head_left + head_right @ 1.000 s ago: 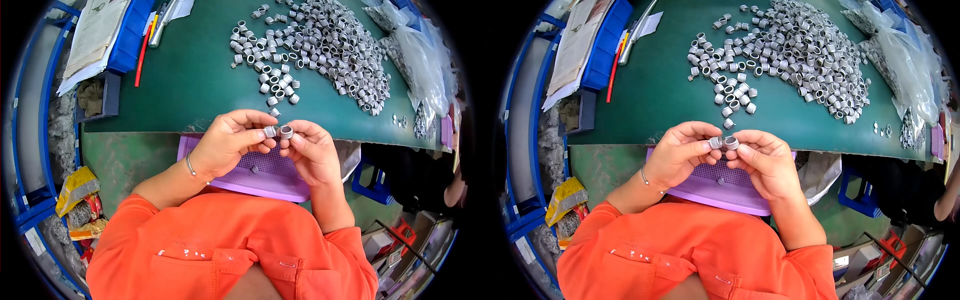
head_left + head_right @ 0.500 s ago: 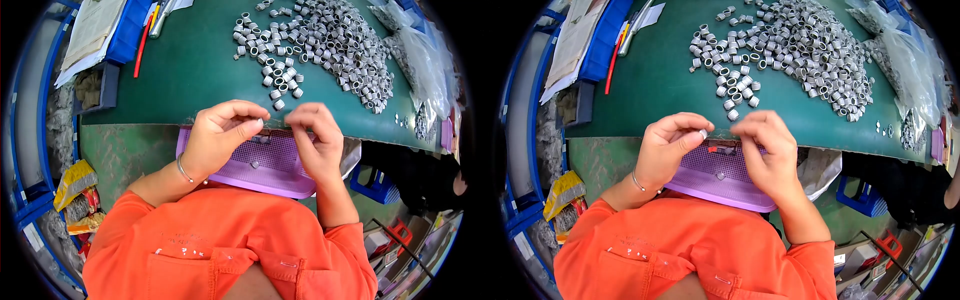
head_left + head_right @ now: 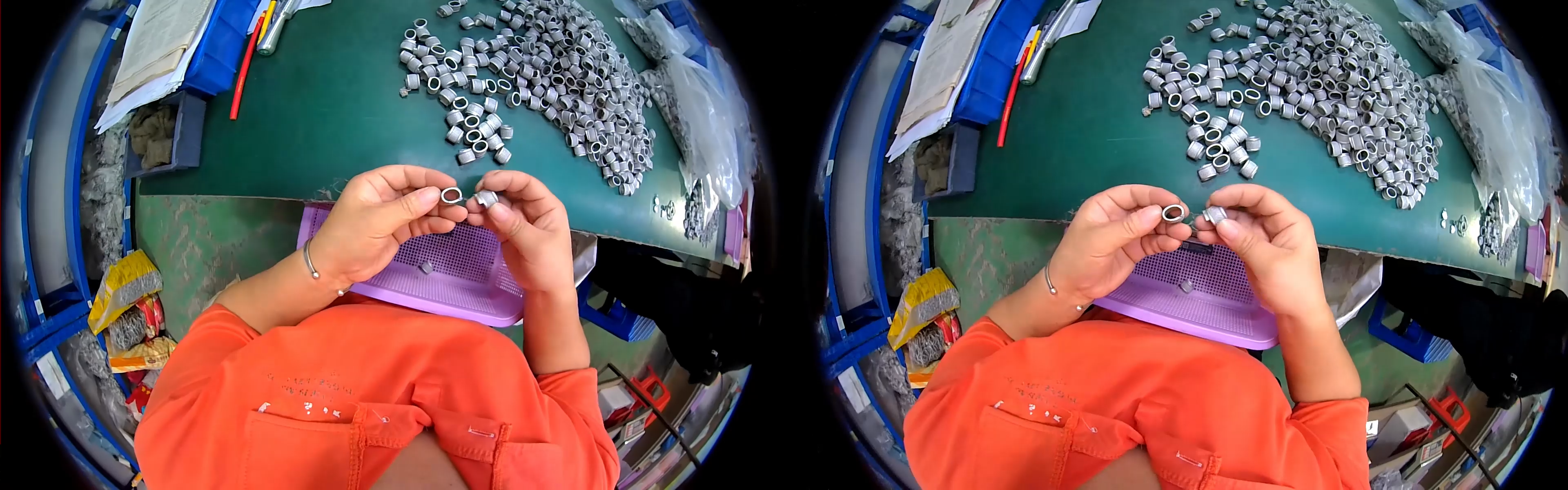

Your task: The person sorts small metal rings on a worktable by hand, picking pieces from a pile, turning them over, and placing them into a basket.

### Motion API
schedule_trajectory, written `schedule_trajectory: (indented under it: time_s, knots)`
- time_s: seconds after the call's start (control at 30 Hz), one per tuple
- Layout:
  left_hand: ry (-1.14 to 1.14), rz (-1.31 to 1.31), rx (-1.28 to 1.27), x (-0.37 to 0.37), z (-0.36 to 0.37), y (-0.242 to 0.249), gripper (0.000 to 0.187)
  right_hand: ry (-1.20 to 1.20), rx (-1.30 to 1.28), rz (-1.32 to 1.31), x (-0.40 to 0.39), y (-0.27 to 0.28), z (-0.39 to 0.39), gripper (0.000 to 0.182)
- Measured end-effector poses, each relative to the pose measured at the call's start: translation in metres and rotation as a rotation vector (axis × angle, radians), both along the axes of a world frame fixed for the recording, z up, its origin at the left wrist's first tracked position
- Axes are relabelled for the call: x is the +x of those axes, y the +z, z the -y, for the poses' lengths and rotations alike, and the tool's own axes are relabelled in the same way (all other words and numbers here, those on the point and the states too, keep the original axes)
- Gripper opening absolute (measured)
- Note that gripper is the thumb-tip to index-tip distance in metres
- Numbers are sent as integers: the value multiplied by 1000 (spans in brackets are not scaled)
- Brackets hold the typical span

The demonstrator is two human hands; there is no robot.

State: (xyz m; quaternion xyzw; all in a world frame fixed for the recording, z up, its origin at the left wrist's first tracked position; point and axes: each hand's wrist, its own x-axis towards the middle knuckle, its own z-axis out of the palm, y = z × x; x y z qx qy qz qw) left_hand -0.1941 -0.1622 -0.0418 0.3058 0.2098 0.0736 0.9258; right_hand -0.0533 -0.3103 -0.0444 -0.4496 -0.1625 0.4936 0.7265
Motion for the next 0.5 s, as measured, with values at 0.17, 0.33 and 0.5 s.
schedule_trajectory:
  time_s: [0.17, 0.33, 0.5]
  knots:
    - [-34, -13, 40, 0, -4, -1, 17, 23, 101, -340, 3, -3, 2, 21]
    - [-46, 9, 30, 0, -3, -2, 18, 50, 162, -450, 6, -8, 6, 22]
    - [-92, 29, 44, -2, -1, 1, 13, 23, 150, -254, -2, -7, 8, 16]
